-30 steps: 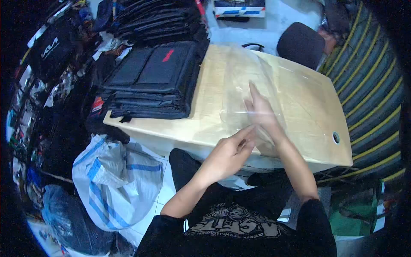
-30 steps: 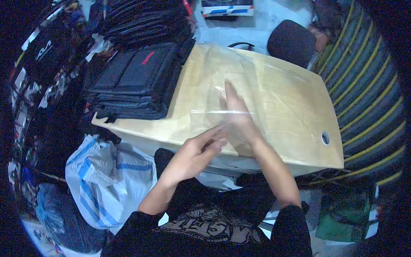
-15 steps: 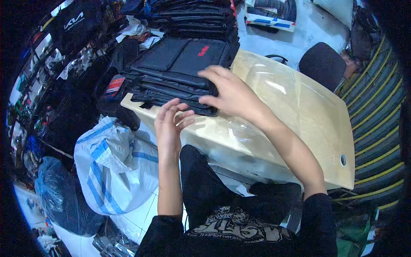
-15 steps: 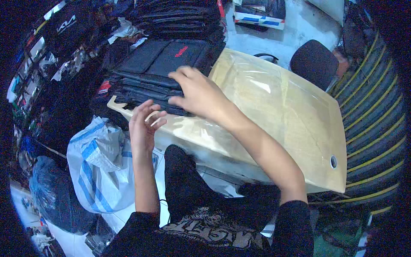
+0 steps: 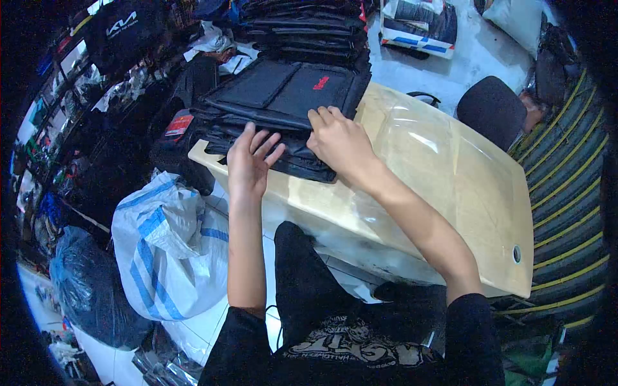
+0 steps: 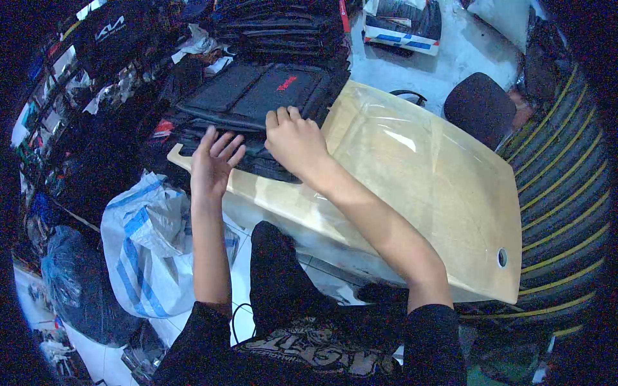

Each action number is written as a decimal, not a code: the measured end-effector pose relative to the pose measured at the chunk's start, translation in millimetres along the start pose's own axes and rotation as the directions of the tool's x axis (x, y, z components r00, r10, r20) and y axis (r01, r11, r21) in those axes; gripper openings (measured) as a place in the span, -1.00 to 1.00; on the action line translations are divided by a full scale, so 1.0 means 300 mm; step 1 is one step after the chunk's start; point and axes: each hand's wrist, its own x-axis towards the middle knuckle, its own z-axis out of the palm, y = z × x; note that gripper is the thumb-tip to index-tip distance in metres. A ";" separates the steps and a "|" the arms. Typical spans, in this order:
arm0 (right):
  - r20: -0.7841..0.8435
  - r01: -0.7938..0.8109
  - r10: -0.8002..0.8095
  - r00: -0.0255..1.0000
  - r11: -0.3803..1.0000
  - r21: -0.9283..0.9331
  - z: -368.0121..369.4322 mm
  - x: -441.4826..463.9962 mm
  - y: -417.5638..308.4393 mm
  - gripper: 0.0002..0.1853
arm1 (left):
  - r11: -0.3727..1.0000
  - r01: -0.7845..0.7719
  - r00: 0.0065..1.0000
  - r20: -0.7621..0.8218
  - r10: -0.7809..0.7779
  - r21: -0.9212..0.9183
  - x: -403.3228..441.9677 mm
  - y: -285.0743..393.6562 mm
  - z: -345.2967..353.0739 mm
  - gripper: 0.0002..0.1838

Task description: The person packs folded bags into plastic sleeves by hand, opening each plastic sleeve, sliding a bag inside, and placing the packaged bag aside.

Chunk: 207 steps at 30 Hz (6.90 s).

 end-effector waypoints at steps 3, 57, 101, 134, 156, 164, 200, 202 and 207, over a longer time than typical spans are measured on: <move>-0.043 -0.020 0.020 0.999 1.000 -0.011 -0.047 -0.041 -0.054 -0.62 | 0.999 -0.015 1.000 -0.014 0.014 -0.049 0.008 0.028 0.037 -0.53; -0.363 0.007 0.130 0.923 0.936 0.352 -0.704 -0.120 -0.115 -0.16 | 0.740 -0.667 0.506 0.783 0.363 0.088 -0.441 0.109 0.484 -0.42; 0.628 -0.833 0.603 0.493 0.535 0.140 -0.730 -0.826 -0.015 -0.13 | 0.229 -0.971 0.123 0.956 0.266 0.062 -0.332 -0.334 0.331 -0.93; 0.622 -0.763 0.689 0.373 0.609 -0.217 -0.642 -0.652 0.241 0.15 | 0.074 -0.997 0.009 0.981 0.192 -0.005 -0.464 -0.445 0.317 -0.85; 0.804 -0.604 0.586 0.107 -0.603 0.520 -0.550 -1.363 -0.271 -0.31 | 0.015 -0.994 0.114 0.979 0.169 0.113 -0.403 -0.498 0.135 -0.80; 0.099 -0.678 0.782 0.615 0.461 0.572 -0.680 -1.170 -0.230 -0.45 | 0.237 -0.971 -0.039 0.999 -0.012 -0.035 -0.416 -0.432 0.251 -0.86; 0.131 -0.935 0.968 0.213 0.162 0.317 -0.599 -0.920 -0.076 -0.45 | 0.283 -0.957 -0.088 0.991 -0.098 -0.058 -0.615 -0.585 0.848 -0.91; 0.039 -0.923 0.935 0.354 0.342 0.175 -0.577 -0.939 -0.058 -0.31 | 0.333 -0.935 -0.150 0.987 -0.056 -0.123 -0.589 -0.562 0.873 -0.89; 0.048 -0.878 0.886 0.461 0.464 -0.121 -0.587 -0.905 -0.033 -0.18 | 0.332 -0.924 -0.242 0.963 -0.122 -0.190 -0.543 -0.478 0.913 -0.88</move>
